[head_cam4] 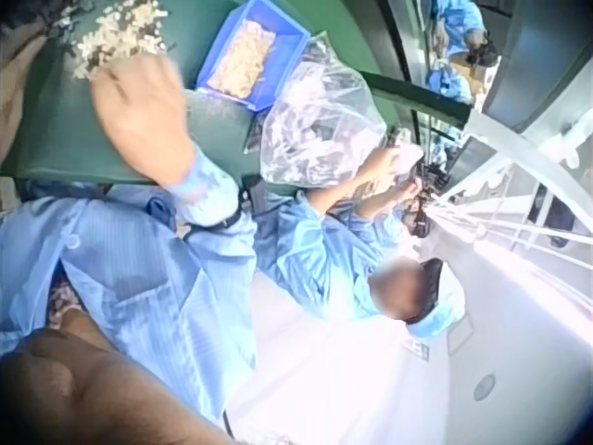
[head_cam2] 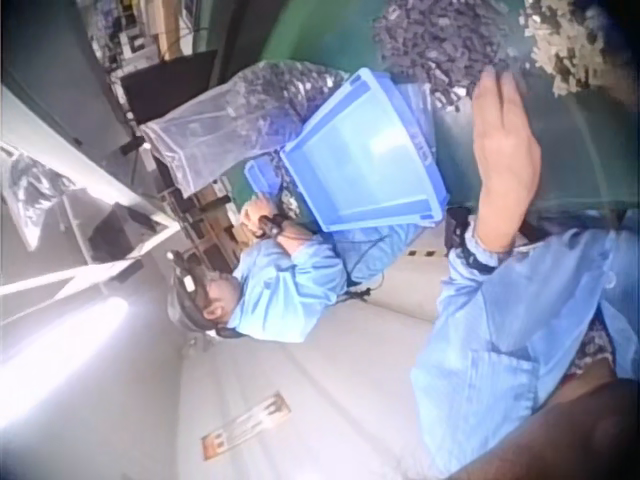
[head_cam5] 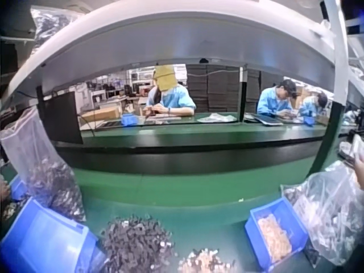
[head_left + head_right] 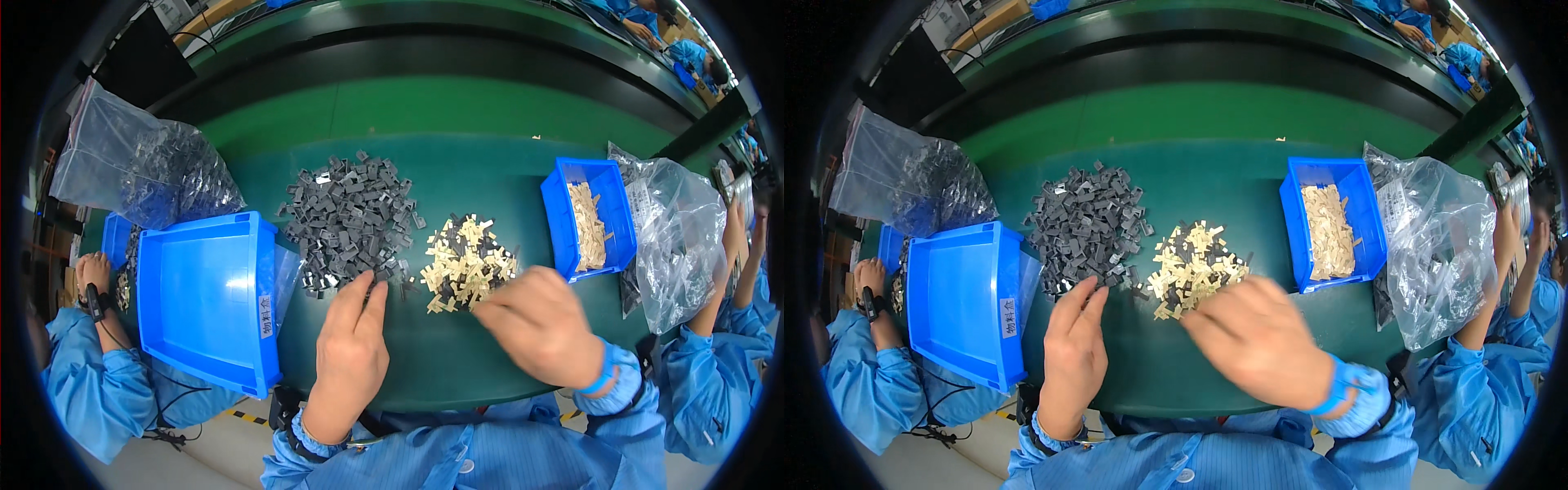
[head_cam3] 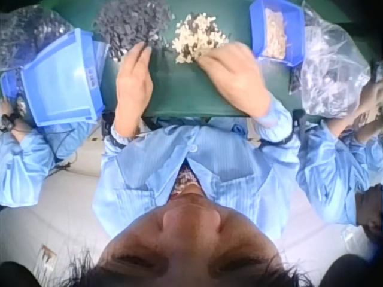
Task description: Manually sort and assemble small black and tan plastic components into sets.
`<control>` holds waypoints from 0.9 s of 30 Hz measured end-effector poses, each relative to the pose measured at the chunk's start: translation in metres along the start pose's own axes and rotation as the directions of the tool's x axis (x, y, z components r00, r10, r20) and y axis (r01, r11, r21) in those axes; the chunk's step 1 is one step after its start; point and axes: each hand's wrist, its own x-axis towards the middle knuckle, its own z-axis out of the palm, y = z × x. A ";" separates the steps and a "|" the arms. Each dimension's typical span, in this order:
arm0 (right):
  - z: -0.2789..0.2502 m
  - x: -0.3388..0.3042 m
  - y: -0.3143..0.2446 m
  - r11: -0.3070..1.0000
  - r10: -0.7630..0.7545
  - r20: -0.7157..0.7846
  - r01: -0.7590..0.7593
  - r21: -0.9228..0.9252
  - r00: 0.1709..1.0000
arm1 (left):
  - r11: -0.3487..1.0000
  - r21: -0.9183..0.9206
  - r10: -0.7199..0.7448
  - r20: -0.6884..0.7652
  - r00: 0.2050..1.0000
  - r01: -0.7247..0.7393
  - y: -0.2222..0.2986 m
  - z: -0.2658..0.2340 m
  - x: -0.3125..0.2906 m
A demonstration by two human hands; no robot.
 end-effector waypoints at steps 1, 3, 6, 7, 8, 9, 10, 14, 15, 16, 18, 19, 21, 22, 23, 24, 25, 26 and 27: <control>0.013 0.011 -0.004 1.000 -0.009 0.046 0.009 0.002 0.999 | 1.000 0.009 -0.009 -0.014 1.000 0.009 -0.001 0.001 0.001; 0.035 0.020 -0.001 1.000 -0.008 0.038 0.008 -0.017 0.999 | 1.000 -0.018 -0.009 -0.055 0.998 0.008 -0.001 0.007 0.004; 0.061 0.029 0.005 0.999 -0.001 0.011 0.001 -0.039 1.000 | 0.999 -0.051 -0.023 -0.097 0.995 0.018 -0.002 0.015 0.001; 0.067 0.031 0.005 0.998 0.016 -0.010 -0.017 -0.057 1.000 | 0.997 -0.074 -0.028 -0.137 0.990 0.018 -0.004 0.019 0.000; 0.072 0.032 0.004 0.999 0.016 -0.007 -0.016 -0.050 1.000 | 0.997 -0.072 -0.034 -0.134 0.990 0.024 -0.005 0.019 0.000; 0.076 0.032 0.002 0.997 0.037 -0.009 -0.037 -0.073 0.999 | 0.995 -0.089 -0.058 -0.165 0.985 0.044 -0.006 0.020 0.000; 0.080 0.033 0.000 0.994 0.058 -0.011 -0.059 -0.096 0.998 | 0.992 -0.107 -0.083 -0.195 0.977 0.063 -0.008 0.020 0.000; 0.084 0.031 0.002 0.987 -0.001 -0.031 -0.004 -0.161 1.000 | 0.994 -0.105 -0.065 -0.226 0.972 0.042 -0.011 0.022 -0.001; 0.086 0.031 0.002 0.978 -0.045 -0.048 0.035 -0.204 0.998 | 0.992 -0.121 -0.065 -0.236 0.970 0.037 -0.011 0.022 0.000; 0.086 0.031 0.002 0.966 -0.091 -0.065 0.072 -0.247 0.994 | 0.990 -0.137 -0.064 -0.246 0.967 0.031 -0.012 0.023 0.000; 0.086 0.031 0.002 0.957 -0.100 -0.061 0.079 -0.278 0.993 | 0.988 -0.156 -0.066 -0.266 0.962 0.024 -0.012 0.023 0.000; 0.085 0.030 0.002 0.947 -0.104 -0.058 0.081 -0.311 0.993 | 0.984 -0.177 -0.065 -0.283 0.957 0.014 -0.013 0.023 0.000; 0.084 0.030 0.003 0.944 -0.115 -0.060 0.090 -0.318 0.992 | 0.979 -0.204 -0.073 -0.265 0.962 0.018 -0.011 0.022 -0.001; 0.083 0.029 0.005 0.941 -0.123 -0.062 0.097 -0.324 0.990 | 0.973 -0.230 -0.080 -0.245 0.966 0.022 -0.010 0.023 -0.001; 0.081 0.029 0.006 0.941 -0.126 -0.063 0.099 -0.325 0.990 | 0.973 -0.229 -0.080 -0.247 0.966 0.022 -0.010 0.024 -0.003; 0.077 0.029 0.007 0.965 -0.091 -0.089 0.066 -0.254 0.992 | 0.965 -0.257 -0.101 -0.212 0.972 0.044 -0.010 0.025 -0.005; 0.073 0.028 0.008 0.983 -0.054 -0.111 0.033 -0.181 0.992 | 0.956 -0.284 -0.121 -0.177 0.977 0.067 -0.010 0.027 -0.007; 0.068 0.028 0.009 0.981 -0.056 -0.111 0.035 -0.189 0.992 | 0.956 -0.288 -0.118 -0.182 0.976 0.062 -0.009 0.029 -0.007; 0.061 0.026 0.008 0.998 0.040 -0.195 -0.050 -0.047 0.980 | 0.978 -0.210 -0.034 -0.140 0.990 0.004 -0.008 0.030 -0.006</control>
